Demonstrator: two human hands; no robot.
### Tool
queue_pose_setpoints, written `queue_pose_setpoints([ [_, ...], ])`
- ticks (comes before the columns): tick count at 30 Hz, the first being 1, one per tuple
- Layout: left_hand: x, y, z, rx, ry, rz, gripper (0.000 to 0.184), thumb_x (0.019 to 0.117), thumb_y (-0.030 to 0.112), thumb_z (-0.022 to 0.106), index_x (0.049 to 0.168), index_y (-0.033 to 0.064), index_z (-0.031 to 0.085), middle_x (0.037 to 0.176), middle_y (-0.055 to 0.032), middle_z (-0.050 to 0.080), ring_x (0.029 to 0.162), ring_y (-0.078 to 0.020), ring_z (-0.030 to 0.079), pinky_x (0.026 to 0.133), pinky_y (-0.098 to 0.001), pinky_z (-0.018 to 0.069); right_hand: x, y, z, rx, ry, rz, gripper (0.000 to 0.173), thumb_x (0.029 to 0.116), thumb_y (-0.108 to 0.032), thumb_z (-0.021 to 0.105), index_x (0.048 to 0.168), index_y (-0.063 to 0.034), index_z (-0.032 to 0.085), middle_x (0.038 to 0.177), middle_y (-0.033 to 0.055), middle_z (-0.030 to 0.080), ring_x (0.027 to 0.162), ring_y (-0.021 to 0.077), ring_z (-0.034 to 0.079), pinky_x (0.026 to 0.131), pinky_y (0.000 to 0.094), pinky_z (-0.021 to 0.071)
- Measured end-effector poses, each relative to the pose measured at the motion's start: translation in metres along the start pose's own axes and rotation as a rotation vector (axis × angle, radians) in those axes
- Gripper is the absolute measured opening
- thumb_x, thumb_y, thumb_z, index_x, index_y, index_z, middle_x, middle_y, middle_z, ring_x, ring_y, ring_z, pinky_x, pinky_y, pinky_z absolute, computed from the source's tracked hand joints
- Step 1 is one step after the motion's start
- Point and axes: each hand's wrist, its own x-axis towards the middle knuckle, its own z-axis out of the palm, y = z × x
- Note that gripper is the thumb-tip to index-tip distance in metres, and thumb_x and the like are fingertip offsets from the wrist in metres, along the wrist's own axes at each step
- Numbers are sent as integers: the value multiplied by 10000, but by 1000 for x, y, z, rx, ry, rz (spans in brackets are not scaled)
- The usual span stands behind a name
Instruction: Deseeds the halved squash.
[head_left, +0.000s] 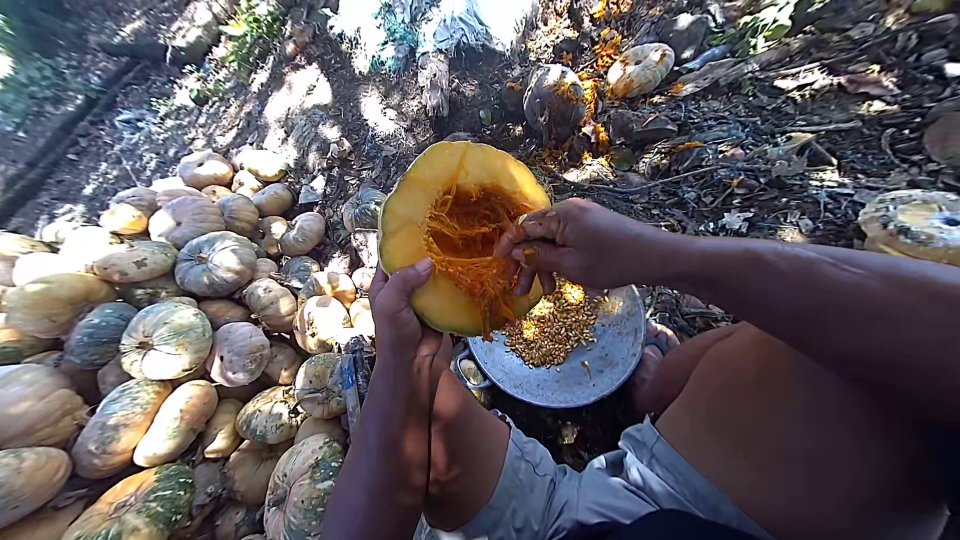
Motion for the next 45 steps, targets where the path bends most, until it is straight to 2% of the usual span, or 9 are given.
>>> queue_pose_setpoints([
  [7,2,7,-6,16,10,120,263,884,73,513,1132,109,594,990,-76,716,919,-161,725,796,-384,624,-13,9,-9,262,-83,71,270,1092,-23,399,1165,29,653,946,109,754,748,164,749,699,297,642],
  [13,2,8,-6,13,-12,145,263,872,97,533,1123,124,607,996,-65,721,930,-158,726,805,-389,623,-23,18,-19,-418,-363,-175,290,994,-20,522,1059,-114,789,984,-23,758,901,39,682,807,268,549],
  [17,2,6,-9,22,-60,184,255,848,116,588,1100,120,623,966,-60,723,906,-143,725,778,-369,624,-25,15,-7,-621,-202,-297,175,959,-80,604,991,-132,768,922,-20,730,854,70,675,784,274,557],
  [19,2,3,-9,25,-69,186,292,821,114,626,1112,103,611,958,-79,717,888,-160,725,754,-374,628,-22,11,-5,-608,-134,-282,141,948,-134,671,1067,-111,743,984,-2,685,832,69,648,767,260,565],
  [22,-1,-2,-12,33,-101,219,422,764,115,702,1169,95,586,966,-90,716,881,-174,727,742,-388,632,-11,8,1,-541,48,-316,184,923,-119,663,1089,-77,730,893,18,669,674,76,591,629,258,535],
  [24,-2,-6,-13,6,-146,249,501,731,101,763,1192,85,566,974,-95,712,881,-184,726,742,-393,634,-5,2,3,-551,87,-312,219,915,-89,676,1121,-85,751,993,48,691,776,113,645,700,282,566],
  [27,-2,-11,-10,-3,-202,282,507,723,87,778,1193,101,589,988,-70,727,894,-159,731,765,-375,635,3,-1,7,-636,-84,-240,295,928,-77,697,1220,-109,728,1119,64,683,962,160,671,836,328,572],
  [34,-10,-7,-3,3,-210,194,509,749,79,777,1226,88,597,1012,-101,723,907,-183,733,767,-380,636,11,19,10,-609,-80,-477,114,895,-16,677,923,-70,774,876,22,708,845,107,669,778,248,548],
  [45,-2,2,-7,57,-100,205,473,762,135,743,1203,96,574,987,-93,712,885,-176,727,750,-379,635,-17,16,-28,-395,8,-237,140,988,-98,638,1007,-99,776,773,-35,733,634,11,665,596,194,568],
])
